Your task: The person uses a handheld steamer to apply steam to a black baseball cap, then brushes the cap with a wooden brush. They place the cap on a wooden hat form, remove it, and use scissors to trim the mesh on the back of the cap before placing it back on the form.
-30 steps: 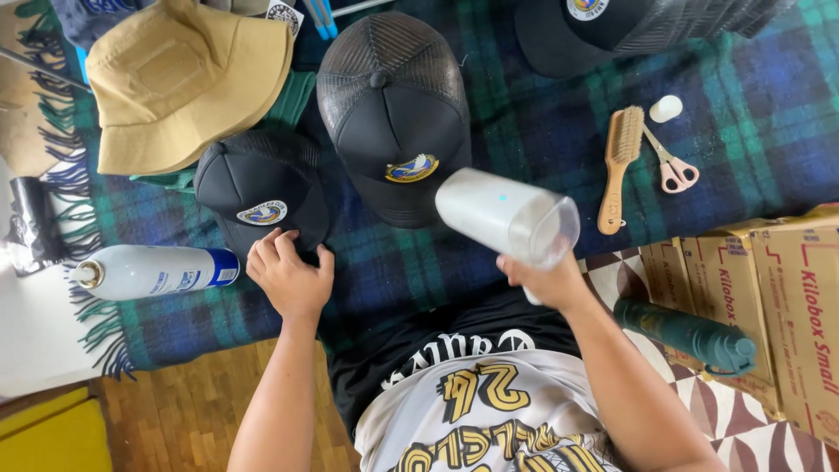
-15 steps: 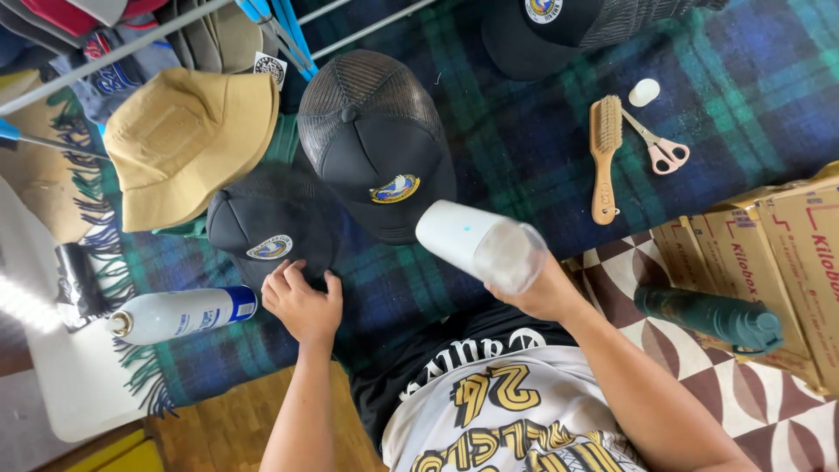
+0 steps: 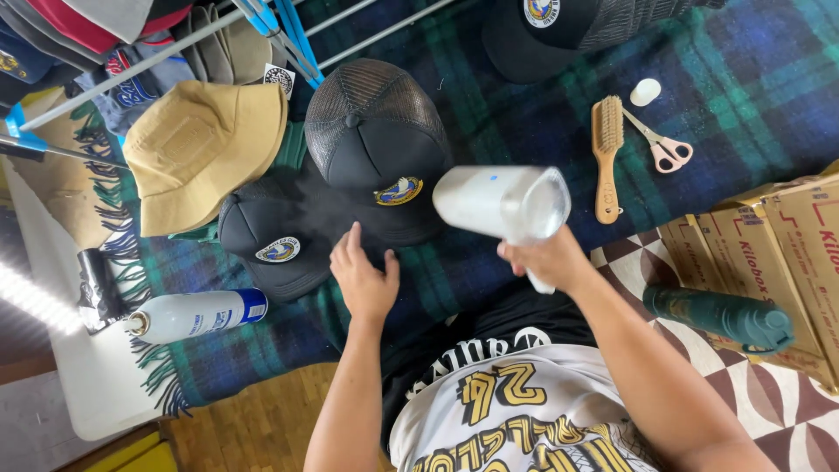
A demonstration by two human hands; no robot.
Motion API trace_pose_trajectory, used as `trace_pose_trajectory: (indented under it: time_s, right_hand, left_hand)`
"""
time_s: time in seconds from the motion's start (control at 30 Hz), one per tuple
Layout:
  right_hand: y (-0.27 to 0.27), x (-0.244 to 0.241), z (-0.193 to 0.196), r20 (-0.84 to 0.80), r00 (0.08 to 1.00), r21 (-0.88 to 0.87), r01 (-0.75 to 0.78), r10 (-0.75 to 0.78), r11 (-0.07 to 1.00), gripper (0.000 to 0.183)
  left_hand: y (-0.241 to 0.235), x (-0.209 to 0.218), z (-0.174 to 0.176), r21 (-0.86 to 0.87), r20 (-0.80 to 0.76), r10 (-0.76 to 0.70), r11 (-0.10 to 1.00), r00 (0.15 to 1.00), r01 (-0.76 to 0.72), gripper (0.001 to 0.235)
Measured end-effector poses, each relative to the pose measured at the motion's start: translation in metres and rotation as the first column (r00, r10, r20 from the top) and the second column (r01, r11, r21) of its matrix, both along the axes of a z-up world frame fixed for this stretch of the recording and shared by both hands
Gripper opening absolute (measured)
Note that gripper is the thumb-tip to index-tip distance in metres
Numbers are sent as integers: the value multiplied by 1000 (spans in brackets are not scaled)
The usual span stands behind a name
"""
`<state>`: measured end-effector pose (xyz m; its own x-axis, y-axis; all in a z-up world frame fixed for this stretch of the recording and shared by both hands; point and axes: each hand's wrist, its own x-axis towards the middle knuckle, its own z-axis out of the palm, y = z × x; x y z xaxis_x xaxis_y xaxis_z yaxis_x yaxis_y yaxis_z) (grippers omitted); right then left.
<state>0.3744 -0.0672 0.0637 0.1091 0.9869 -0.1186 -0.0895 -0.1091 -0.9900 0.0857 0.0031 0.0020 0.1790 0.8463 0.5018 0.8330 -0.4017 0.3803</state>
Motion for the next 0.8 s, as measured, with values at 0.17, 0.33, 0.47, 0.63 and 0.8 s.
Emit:
trace_pose_trajectory:
  time_s: [0.17, 0.33, 0.47, 0.63, 0.8]
  right_hand:
    - [-28, -10, -37, -19, 1000, -234, 16, -21, 972, 56]
    - [4, 4, -2, 167, 986, 47, 7, -15, 999, 31]
    - [4, 0, 6, -62, 997, -96, 41, -47, 995, 19]
    - [-37, -25, -40, 387, 922, 55, -29, 5, 998, 72]
    - [-29, -20, -43, 531, 847, 43, -29, 2, 999, 63]
  left_hand:
    - [0, -2, -6, -127, -58, -31, 992, 998, 24, 89]
    - [-1, -3, -7, -171, -104, -38, 985, 994, 20, 94]
    - [1, -3, -7, -191, -120, -46, 981, 992, 22, 92]
    - [2, -3, -13, -207, -120, -34, 978, 992, 9, 91]
    - [0, -6, -15, -209, -120, -21, 978, 993, -4, 90]
